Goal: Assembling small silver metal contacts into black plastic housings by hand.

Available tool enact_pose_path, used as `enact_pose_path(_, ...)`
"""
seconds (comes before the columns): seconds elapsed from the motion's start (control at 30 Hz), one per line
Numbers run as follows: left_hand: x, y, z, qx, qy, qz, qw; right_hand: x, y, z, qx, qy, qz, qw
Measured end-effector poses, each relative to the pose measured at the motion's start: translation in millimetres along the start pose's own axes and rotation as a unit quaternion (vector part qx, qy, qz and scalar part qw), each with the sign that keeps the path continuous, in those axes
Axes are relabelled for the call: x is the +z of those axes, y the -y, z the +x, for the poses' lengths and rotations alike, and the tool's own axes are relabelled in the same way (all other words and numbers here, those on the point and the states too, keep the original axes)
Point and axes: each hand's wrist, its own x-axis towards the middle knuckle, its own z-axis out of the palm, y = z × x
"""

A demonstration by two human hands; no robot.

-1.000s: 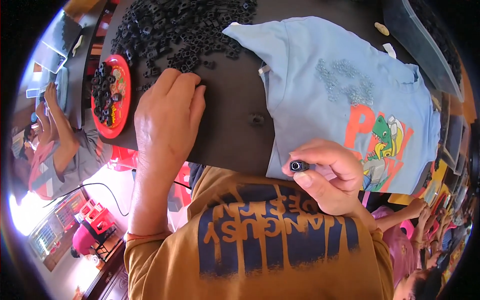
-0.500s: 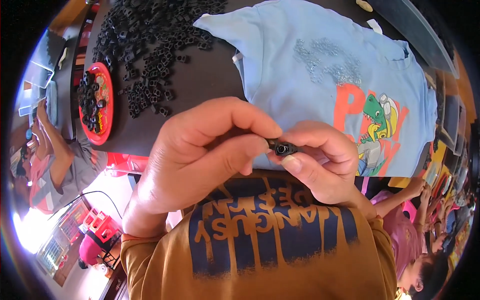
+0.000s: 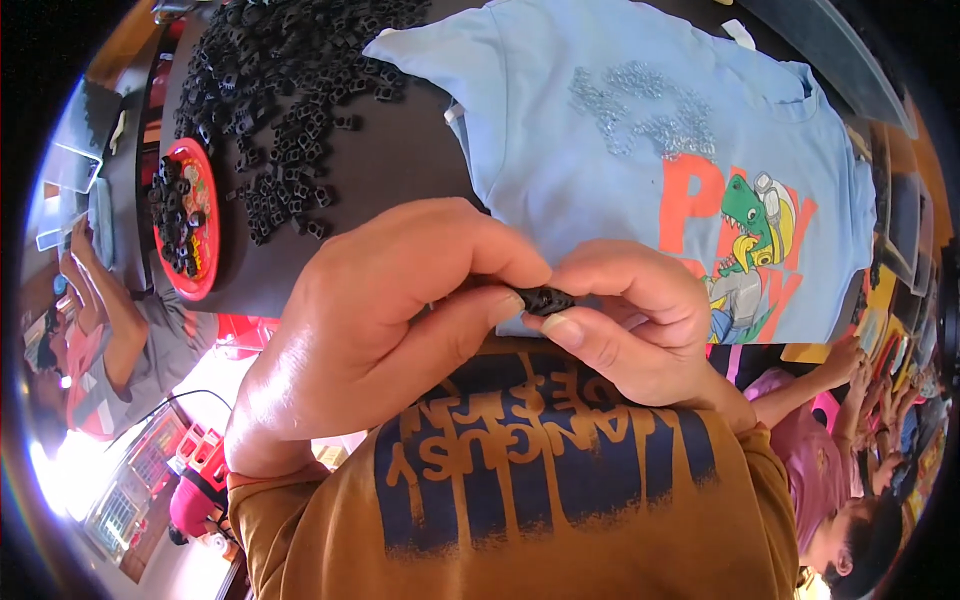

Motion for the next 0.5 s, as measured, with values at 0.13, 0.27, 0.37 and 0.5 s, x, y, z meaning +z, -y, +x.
enact_pose_path(0.13, -7.2, -3.3, 2.3, 0.005, 0.054, 0.007, 0.998, -0.3, 2.0, 3.1, -0.020, 0.014, -0.035, 0.999)
enact_pose_path(0.27, -10.5, -1.1, 7.9, 0.023, 0.115, 0.019, 0.993, -2.0, -1.0, 2.4, -0.038, 0.034, -0.092, 0.994)
enact_pose_path(0.37, -13.4, -0.2, 13.2, 0.094, 0.161, 0.087, 0.979, -3.1, -2.5, 4.6, -0.062, 0.048, -0.131, 0.988)
enact_pose_path(0.5, -12.4, -6.8, 18.0, 0.133, 0.186, 0.102, 0.968, -6.4, 1.2, 7.0, -0.085, 0.063, -0.191, 0.976)
